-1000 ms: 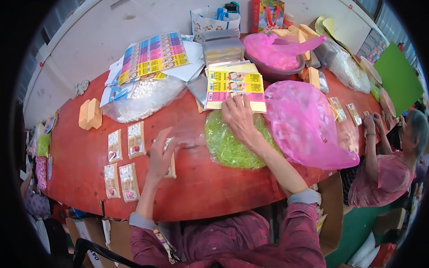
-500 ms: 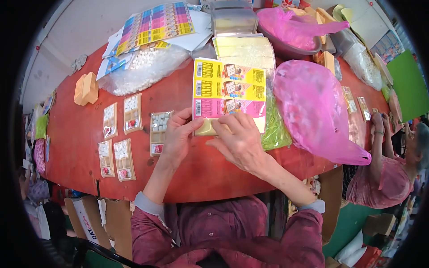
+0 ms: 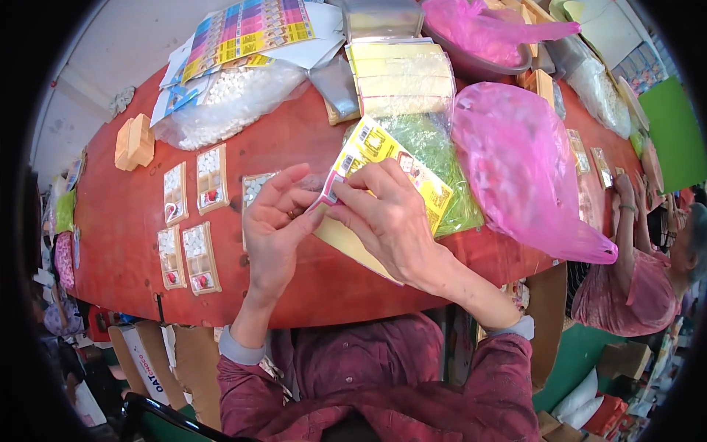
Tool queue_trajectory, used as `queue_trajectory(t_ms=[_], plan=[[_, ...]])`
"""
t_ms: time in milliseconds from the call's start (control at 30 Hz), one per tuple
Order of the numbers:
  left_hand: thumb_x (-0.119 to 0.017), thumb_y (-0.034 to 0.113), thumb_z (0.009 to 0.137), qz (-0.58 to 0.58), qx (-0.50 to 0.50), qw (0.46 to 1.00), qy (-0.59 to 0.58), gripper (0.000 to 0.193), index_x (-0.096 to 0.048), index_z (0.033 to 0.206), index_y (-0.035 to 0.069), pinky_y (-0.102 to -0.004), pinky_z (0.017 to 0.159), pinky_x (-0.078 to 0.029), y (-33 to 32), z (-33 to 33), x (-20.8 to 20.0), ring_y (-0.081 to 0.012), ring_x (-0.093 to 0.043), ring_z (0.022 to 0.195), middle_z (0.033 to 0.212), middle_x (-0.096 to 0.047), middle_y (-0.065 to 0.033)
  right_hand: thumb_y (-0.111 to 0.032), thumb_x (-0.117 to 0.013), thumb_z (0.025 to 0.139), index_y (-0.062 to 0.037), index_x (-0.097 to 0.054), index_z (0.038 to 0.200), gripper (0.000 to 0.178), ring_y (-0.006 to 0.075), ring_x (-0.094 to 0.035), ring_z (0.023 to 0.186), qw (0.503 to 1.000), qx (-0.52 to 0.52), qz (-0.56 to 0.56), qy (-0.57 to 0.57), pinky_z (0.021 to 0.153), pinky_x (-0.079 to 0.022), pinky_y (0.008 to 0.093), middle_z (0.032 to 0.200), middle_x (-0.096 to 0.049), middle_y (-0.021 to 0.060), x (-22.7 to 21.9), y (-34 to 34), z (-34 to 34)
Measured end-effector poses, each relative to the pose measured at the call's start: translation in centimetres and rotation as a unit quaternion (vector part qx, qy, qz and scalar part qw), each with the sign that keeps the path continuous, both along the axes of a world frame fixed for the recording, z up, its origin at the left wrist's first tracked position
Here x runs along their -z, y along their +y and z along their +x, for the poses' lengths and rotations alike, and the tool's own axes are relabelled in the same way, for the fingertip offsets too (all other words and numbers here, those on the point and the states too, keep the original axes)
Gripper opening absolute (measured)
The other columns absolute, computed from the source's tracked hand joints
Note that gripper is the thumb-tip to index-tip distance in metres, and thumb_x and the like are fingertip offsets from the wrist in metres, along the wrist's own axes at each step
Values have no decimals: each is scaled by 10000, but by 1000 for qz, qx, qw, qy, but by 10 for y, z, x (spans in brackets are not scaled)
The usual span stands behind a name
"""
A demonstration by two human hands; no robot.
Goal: Applying adhesive labels to small plastic trays of marshmallows and placing them into a cardboard box.
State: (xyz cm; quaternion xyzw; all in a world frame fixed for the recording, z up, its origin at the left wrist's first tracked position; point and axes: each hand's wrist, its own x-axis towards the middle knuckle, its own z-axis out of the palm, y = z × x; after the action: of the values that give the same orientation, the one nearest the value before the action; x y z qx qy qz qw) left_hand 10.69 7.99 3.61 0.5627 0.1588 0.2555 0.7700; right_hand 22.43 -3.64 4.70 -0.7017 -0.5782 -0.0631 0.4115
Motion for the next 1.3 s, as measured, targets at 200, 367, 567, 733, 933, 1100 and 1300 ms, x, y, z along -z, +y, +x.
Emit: queue_trajectory(t_ms=[200,367,567,733,933,1100,1300], plan=[[-580,-77,800,34,-29,999,-10,480,-424,1251,-27,-169,668,-449,-9,-4,5,-50,-566,752,839,-633,-47,-33,-662,708,3,-635,843,142,237,-500,708,1000,-17,-5,14,619,-428,346,765,-541,82,-6,-3,-7],[-564,-113,793,49,-33,998,-24,499,-431,1261,-1,-168,660,-447,-20,-6,8,-41,-560,746,834,-632,-38,-3,-655,710,23,-648,888,180,236,-512,688,998,-47,-43,31,577,-423,332,749,-559,95,-15,-14,-4],[-555,-120,795,67,-28,997,-26,506,-430,1267,14,-168,662,-449,-23,-4,17,-38,-556,745,842,-633,-37,-8,-641,724,35,-639,892,173,245,-515,691,996,-54,-66,26,580,-427,341,752,-554,104,-8,-17,-3],[-568,-111,788,121,-43,992,-5,485,-459,1245,10,-187,660,-465,-27,-6,17,-49,-568,738,844,-635,-30,-14,-636,728,34,-628,903,182,249,-516,700,996,-49,-75,0,591,-431,352,764,-547,105,-8,-18,-4],[-552,-141,782,270,-43,962,10,527,-423,1275,-4,-175,679,-455,-30,-7,16,-54,-562,747,831,-629,-43,-15,-635,706,32,-616,899,200,249,-513,723,992,-50,-114,-29,631,-435,354,759,-526,98,-15,-24,-4],[-560,-147,772,275,-43,960,-11,528,-438,1266,-4,-175,670,-457,-33,-7,21,-49,-559,742,821,-632,-44,-7,-620,699,46,-612,883,192,265,-511,720,993,-55,-108,-6,642,-431,367,765,-528,110,-11,-27,-5],[-558,-147,774,268,-43,962,-8,519,-446,1259,-3,-175,676,-457,-35,-10,23,-53,-565,762,843,-638,-49,-22,-643,693,44,-623,907,224,269,-519,725,994,-45,-97,26,639,-429,360,779,-557,117,-7,-30,-6]])
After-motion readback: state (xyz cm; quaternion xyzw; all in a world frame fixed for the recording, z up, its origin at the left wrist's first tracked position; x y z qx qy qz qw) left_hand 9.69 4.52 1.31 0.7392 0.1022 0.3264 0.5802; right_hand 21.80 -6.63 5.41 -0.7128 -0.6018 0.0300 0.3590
